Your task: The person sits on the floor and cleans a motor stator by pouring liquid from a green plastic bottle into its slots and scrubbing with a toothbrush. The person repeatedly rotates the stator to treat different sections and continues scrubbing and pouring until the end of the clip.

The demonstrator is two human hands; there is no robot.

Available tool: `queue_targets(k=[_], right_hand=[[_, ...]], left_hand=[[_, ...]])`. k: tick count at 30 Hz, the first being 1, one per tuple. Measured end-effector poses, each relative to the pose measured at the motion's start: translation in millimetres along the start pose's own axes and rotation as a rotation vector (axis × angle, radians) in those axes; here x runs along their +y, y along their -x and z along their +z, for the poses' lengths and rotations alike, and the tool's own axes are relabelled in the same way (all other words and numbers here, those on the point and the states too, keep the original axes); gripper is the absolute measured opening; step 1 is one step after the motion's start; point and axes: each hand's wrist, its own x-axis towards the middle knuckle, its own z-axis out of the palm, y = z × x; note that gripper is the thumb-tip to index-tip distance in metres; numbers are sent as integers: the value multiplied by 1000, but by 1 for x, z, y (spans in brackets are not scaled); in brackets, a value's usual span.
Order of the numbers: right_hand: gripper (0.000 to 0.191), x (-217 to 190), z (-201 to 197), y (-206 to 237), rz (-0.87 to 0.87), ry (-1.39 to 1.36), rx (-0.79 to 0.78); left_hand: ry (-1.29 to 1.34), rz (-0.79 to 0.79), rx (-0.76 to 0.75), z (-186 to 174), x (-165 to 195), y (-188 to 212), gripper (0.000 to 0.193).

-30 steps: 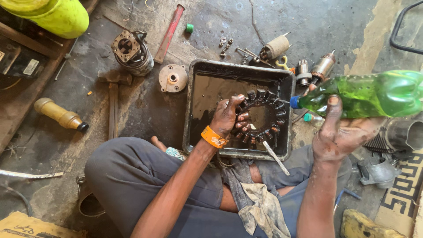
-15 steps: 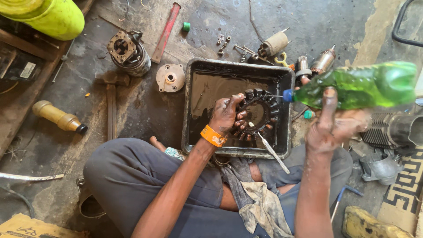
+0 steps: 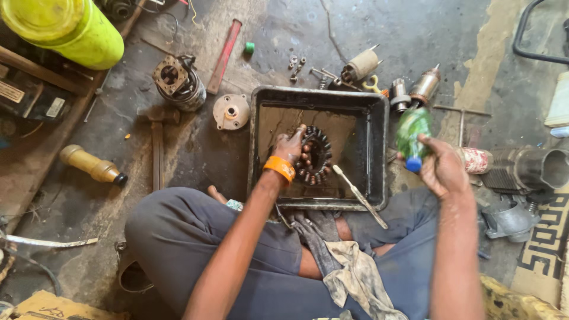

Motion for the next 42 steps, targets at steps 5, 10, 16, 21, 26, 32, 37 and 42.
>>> queue_targets(k=[5,10,16,21,26,32,37,42], right_hand=[[48,-45,-48,-39,46,1160,95],[43,-85,-48,-82,274,1571,48],[41,-115,-32,-93,570,1377,139],[54,-126,-34,-81,614,1399,196],[60,-128,-49,-83,474,1745,203],[35,-103,-31,19,-321,1363,346],[50,56,39,64,-313,1846,-193],[29,114,57,18,-517,1654,-147]], left_hand=[[-141,-151,-31,-9,24,-8,51],[-296,-44,-50,-18,40,-4,35],[-1076,384,180,-21,45,-12,49],[-1254,480,152,-19,48,-10,45],[-1380,329,92,-11,53,7,42],[-1455,250,44,-19,36,-15,40],[-1927,353,-85,-28,14,-42,33],[-1427,324,158,-30,18,-39,37]])
